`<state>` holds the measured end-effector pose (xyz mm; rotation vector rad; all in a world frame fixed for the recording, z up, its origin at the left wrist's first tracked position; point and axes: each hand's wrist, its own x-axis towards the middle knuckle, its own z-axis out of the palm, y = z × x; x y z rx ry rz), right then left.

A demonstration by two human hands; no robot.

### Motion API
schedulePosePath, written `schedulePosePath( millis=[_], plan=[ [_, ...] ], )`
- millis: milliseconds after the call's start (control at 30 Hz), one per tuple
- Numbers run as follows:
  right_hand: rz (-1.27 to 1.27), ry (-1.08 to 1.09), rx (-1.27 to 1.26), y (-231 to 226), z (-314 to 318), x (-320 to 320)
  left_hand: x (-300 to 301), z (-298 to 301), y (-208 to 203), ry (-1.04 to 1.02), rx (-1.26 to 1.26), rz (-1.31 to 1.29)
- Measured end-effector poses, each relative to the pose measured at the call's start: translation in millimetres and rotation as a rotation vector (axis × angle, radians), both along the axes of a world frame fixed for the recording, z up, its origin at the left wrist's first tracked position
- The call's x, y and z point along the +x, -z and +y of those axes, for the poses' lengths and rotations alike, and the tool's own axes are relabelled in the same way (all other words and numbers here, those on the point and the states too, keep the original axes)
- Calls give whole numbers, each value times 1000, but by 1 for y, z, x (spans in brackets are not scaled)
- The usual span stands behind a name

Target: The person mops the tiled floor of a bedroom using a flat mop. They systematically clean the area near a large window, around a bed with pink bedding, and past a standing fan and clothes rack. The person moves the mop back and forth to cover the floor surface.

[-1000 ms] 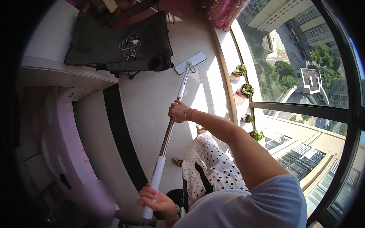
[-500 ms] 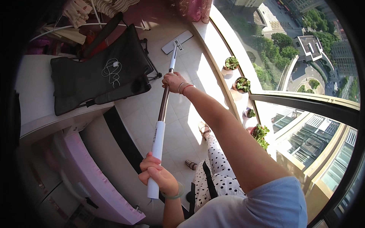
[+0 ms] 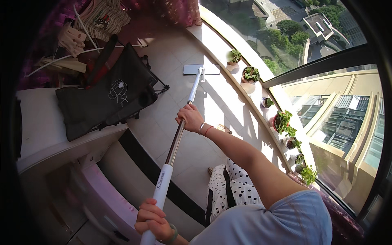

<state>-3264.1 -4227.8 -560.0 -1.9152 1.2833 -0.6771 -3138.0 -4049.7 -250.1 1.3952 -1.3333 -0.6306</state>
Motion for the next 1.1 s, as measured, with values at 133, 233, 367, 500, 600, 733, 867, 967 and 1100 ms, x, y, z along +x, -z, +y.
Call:
schedulePosePath(
  millis=[133,233,367,500,600,733,867,967,1100],
  plan=[
    [-9,103,-16,-7,94,-5,13,64,-15,66,22,113],
    [1,156,-35,-18,174,4,36,122,-33,203,-2,200],
    [1,214,-70,-24,271,8,53,199,-56,354,74,231],
    [-32,179,-7,-45,359,40,70,269,-93,316,130,164],
    [-64,99,93,-72,419,72,84,309,-128,257,164,98],
    [-219,-85,202,-87,481,101,88,347,-148,165,62,110],
    [-238,-282,286,-98,486,97,87,353,-164,250,66,67],
    [-95,-451,196,-98,461,69,70,345,-162,412,47,61],
    [-68,-359,152,-119,461,33,58,334,-171,677,-38,39]
  ],
)
